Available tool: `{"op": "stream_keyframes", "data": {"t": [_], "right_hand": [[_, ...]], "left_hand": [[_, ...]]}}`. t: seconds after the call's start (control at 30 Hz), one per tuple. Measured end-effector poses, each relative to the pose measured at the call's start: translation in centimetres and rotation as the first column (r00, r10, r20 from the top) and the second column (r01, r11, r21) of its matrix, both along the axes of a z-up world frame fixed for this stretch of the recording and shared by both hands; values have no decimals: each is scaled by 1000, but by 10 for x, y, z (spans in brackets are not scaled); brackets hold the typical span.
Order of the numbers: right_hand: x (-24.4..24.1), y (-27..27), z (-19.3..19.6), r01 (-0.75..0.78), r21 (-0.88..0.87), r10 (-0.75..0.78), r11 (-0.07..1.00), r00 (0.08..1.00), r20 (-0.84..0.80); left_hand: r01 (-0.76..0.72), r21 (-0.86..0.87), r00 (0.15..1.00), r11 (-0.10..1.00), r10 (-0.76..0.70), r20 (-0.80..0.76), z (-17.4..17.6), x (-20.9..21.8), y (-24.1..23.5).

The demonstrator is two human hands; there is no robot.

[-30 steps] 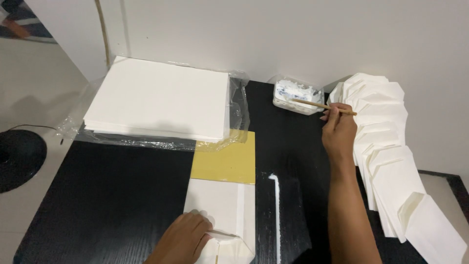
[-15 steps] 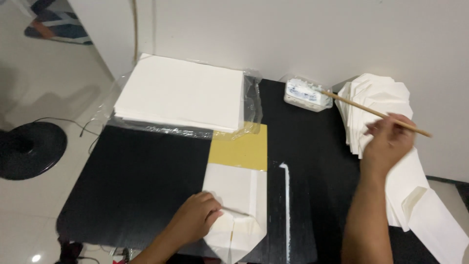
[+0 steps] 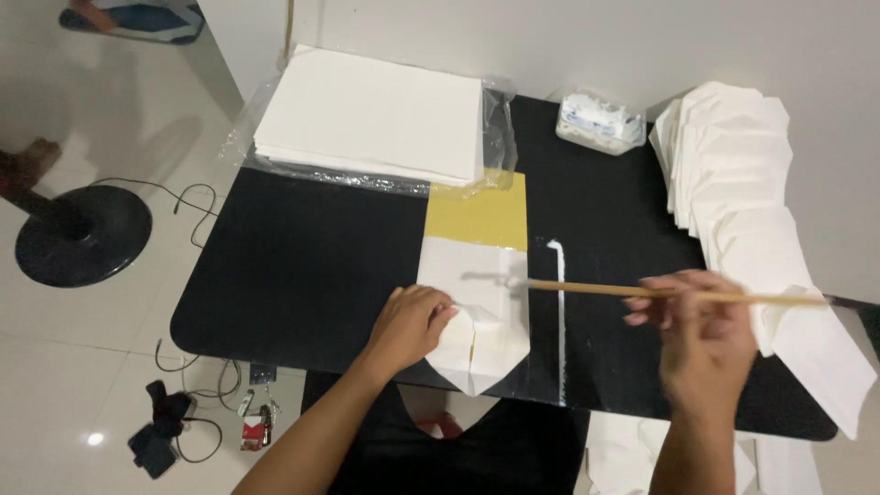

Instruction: The person applies glue to a white sheet of paper using a brush, then folds the paper over a yellow rectangular block to adhere it. They smooth the paper with their hands and continue applying glue to the edges before folding and pressing the paper around the block.

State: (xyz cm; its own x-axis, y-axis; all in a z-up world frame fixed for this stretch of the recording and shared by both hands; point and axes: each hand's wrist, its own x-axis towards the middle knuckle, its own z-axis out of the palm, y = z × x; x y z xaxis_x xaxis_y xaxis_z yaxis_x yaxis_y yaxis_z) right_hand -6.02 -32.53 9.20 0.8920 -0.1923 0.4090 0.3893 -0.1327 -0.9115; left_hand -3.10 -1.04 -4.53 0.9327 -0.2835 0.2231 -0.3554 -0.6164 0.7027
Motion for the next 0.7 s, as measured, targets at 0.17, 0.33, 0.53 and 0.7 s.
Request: {"op": "stream_keyframes", "data": {"t": [0.17,0.33,0.53,0.7], "right_hand": [[-26,29,-2,-63,-161,77,985,994,82],[-25,51,-5,-161,-173,174,972,983,63],[-12,59,-18,-145,-268,151,952,988,5],[-9,63,-20,-120,-329,171,937,976,131]], "left_hand": [[-35,12,999,999,35,-5,0,-1,-4],[-88,11,995,996,89,-34,-3,3,-6],[-40,-13,999,999,40,12,-3,1,-3],[-15,17,1000,1000,15,26,-1,0,-2]]}}
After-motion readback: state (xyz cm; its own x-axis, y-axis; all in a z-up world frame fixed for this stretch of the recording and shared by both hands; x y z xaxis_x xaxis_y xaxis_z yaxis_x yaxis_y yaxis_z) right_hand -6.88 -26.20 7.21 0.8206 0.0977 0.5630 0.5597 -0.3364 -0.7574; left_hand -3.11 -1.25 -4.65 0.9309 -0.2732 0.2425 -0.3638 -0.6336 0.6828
